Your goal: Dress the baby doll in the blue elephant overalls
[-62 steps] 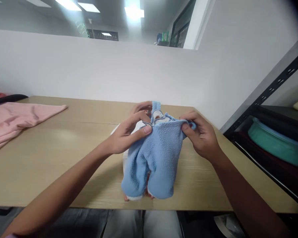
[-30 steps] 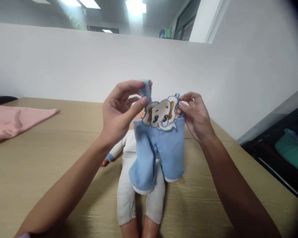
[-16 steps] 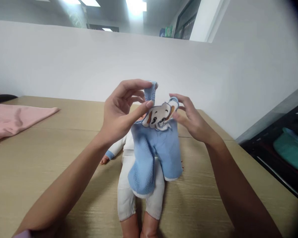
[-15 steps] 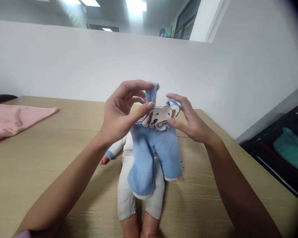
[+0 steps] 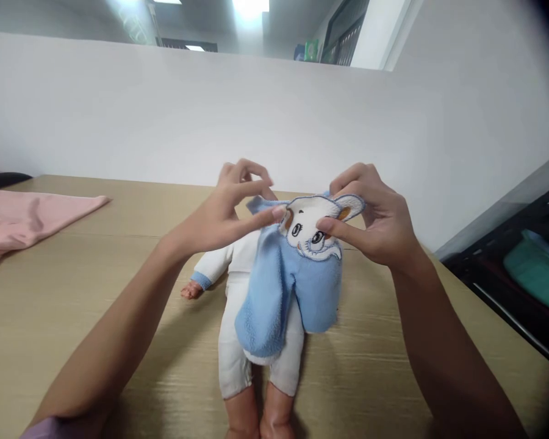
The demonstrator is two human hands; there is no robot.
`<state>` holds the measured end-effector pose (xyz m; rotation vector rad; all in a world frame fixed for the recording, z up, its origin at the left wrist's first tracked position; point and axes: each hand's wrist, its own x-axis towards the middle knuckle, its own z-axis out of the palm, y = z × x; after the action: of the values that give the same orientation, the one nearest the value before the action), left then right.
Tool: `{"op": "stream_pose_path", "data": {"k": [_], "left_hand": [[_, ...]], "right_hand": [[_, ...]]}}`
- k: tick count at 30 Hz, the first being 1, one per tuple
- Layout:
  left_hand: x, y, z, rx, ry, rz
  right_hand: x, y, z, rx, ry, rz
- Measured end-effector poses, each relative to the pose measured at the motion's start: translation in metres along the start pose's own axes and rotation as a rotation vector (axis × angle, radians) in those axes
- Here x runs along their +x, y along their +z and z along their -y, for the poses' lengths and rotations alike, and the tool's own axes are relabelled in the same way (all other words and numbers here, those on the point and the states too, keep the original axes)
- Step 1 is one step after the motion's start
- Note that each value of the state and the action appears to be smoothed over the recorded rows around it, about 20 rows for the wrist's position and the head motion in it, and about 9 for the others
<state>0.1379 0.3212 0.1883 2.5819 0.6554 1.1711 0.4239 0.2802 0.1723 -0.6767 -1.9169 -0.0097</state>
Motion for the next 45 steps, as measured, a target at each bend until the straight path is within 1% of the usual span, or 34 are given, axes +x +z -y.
{"op": "stream_pose_path", "data": {"k": [2,3,5,6,8,10,12,13,14,16,18,20,23,25,26,27,28,29,32,33,34,35,36,39,40,41,42,43,45], "left_hand": [[-0.001,0.004,-0.001,-0.17,-0.016,0.131],[-0.001,0.006,-0.001,-0.267,-0.046,0.172],[-0.001,0.011,-0.002,-0.4,-0.138,0.223],[-0.001,0.013,-0.003,-0.421,-0.179,0.243],[0.0,0.013,-0.005,-0.404,-0.218,0.277],[0.001,0.01,-0.008,-0.357,-0.214,0.324],[0.002,0.006,-0.01,-0.334,-0.198,0.361],[0.002,0.004,-0.011,-0.335,-0.196,0.355],[0.002,0.002,-0.011,-0.342,-0.197,0.325],[0.001,0.001,-0.01,-0.364,-0.201,0.222],[0.001,0.002,-0.008,-0.376,-0.195,0.147],[0.001,0.005,-0.008,-0.398,-0.171,0.12],[0.001,0.008,-0.01,-0.448,-0.14,0.097],[0.001,0.007,-0.011,-0.462,-0.139,0.113],[0.0,0.005,-0.011,-0.457,-0.144,0.144],[0.0,0.002,-0.011,-0.444,-0.149,0.191],[0.0,-0.002,-0.01,-0.422,-0.156,0.248],[-0.001,-0.006,-0.008,-0.394,-0.163,0.304],[-0.002,-0.016,0.0,-0.32,-0.213,0.452],[-0.002,-0.017,0.002,-0.32,-0.222,0.488],[-0.002,-0.017,0.004,-0.332,-0.216,0.506],[-0.001,-0.015,0.005,-0.352,-0.196,0.501],[-0.001,-0.012,0.005,-0.374,-0.161,0.469],[0.001,-0.002,0.002,-0.415,-0.073,0.309],[0.002,0.0,0.0,-0.419,-0.074,0.287],[0.002,0.0,0.0,-0.423,-0.09,0.29],[0.002,-0.001,-0.001,-0.425,-0.118,0.318],[0.001,-0.004,0.0,-0.428,-0.15,0.378],[0.0,-0.011,0.002,-0.448,-0.187,0.552]], "right_hand": [[0.002,0.001,0.006,-0.024,-0.03,-0.004],[0.003,0.001,0.008,-0.028,-0.037,-0.013],[0.003,0.002,0.012,-0.015,-0.033,-0.033],[0.002,0.002,0.014,0.01,-0.01,-0.029],[0.0,0.002,0.014,0.106,0.094,0.034],[-0.002,0.002,0.013,0.224,0.239,0.13],[-0.003,0.004,0.01,0.31,0.348,0.169],[-0.003,0.004,0.008,0.338,0.371,0.163],[-0.003,0.003,0.005,0.357,0.379,0.146],[-0.004,0.001,-0.002,0.374,0.374,0.137],[-0.005,-0.001,-0.009,0.381,0.363,0.186],[-0.007,-0.001,-0.015,0.384,0.369,0.281],[-0.01,0.004,-0.018,0.356,0.398,0.515],[-0.01,0.01,-0.016,0.331,0.418,0.672],[-0.009,0.012,-0.015,0.327,0.417,0.719],[-0.009,0.014,-0.013,0.335,0.411,0.731],[-0.009,0.015,-0.011,0.356,0.404,0.711],[-0.009,0.014,-0.01,0.389,0.399,0.663],[-0.012,0.011,-0.009,0.489,0.42,0.453],[-0.013,0.01,-0.01,0.504,0.436,0.402],[-0.014,0.01,-0.011,0.506,0.449,0.383],[-0.015,0.011,-0.013,0.504,0.456,0.403],[-0.015,0.012,-0.014,0.504,0.456,0.461],[-0.015,0.02,-0.015,0.536,0.43,0.744],[-0.015,0.022,-0.014,0.545,0.427,0.817],[-0.015,0.024,-0.013,0.547,0.43,0.854],[-0.016,0.026,-0.011,0.54,0.44,0.858],[-0.016,0.027,-0.01,0.535,0.453,0.836],[-0.019,0.026,-0.007,0.565,0.477,0.737]]}}
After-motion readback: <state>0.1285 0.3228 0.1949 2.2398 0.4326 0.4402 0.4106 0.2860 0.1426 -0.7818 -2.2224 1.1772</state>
